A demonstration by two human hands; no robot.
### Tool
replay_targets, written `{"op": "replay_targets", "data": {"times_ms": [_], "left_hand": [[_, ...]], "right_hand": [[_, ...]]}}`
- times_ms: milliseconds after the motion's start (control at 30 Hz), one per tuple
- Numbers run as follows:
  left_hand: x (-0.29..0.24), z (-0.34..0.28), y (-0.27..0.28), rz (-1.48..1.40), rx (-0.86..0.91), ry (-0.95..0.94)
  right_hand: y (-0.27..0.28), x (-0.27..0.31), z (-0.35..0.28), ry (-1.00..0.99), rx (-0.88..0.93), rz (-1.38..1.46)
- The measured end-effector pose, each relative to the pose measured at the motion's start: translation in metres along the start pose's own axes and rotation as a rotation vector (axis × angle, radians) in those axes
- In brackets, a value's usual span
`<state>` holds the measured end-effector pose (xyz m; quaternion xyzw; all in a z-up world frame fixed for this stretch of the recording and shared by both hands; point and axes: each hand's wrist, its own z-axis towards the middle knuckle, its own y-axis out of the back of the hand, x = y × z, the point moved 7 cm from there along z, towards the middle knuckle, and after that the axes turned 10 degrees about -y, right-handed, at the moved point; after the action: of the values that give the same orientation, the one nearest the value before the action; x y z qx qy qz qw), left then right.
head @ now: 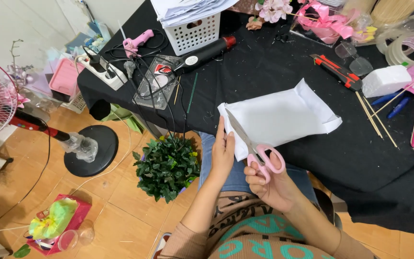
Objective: The person sits cross-legged at a table and uses pink-handled scissors to cut a white sheet of paper. They trim the edges and cut out a series of diamond shapes, then place the finished piece into a white plastic basket.
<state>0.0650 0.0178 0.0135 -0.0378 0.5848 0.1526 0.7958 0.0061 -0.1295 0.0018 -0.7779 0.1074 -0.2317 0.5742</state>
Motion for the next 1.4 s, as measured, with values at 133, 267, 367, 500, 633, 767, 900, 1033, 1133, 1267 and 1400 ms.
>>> {"op": "replay_targets", "data": {"times_ms": [133, 267, 367, 500, 633, 767, 900, 1033, 1133, 1267, 1400], "left_hand": [[0.005, 0.001, 0.0, 0.006, -0.008, -0.002], [0.005, 0.001, 0.0, 0.004, -0.009, -0.02], [0.004, 0.001, 0.001, 0.004, -0.002, -0.023], [0.002, 0.001, 0.001, 0.022, 0.001, -0.028], [-0.001, 0.001, 0.003, 0.024, -0.012, -0.052], [-0.004, 0.001, 0.003, 0.037, -0.013, -0.062], [-0.003, 0.002, 0.005, 0.031, -0.016, -0.074], [-0.008, 0.002, 0.004, 0.047, 0.02, -0.012], [-0.007, 0.003, 0.001, 0.051, 0.039, 0.001], [-0.008, 0.004, 0.001, 0.062, 0.067, 0.043], [-0.011, 0.002, 0.0, 0.053, 0.065, 0.059]], "right_hand": [[-0.004, 0.002, 0.002, -0.023, 0.063, 0.078], [-0.004, -0.001, 0.001, -0.04, 0.086, 0.107], [-0.007, 0.0, 0.0, -0.048, 0.088, 0.109], [-0.017, 0.003, 0.001, -0.071, 0.115, 0.174], [-0.016, -0.002, 0.005, -0.04, 0.084, 0.131], [-0.008, 0.0, 0.009, -0.009, 0.022, 0.005], [-0.011, 0.006, 0.01, -0.011, -0.027, -0.055], [-0.026, 0.011, -0.001, 0.002, -0.054, -0.087], [-0.024, 0.012, -0.007, 0.008, -0.076, -0.125], [-0.019, 0.009, -0.013, 0.016, -0.076, -0.158], [-0.007, 0.001, -0.017, 0.044, -0.125, -0.241]]}}
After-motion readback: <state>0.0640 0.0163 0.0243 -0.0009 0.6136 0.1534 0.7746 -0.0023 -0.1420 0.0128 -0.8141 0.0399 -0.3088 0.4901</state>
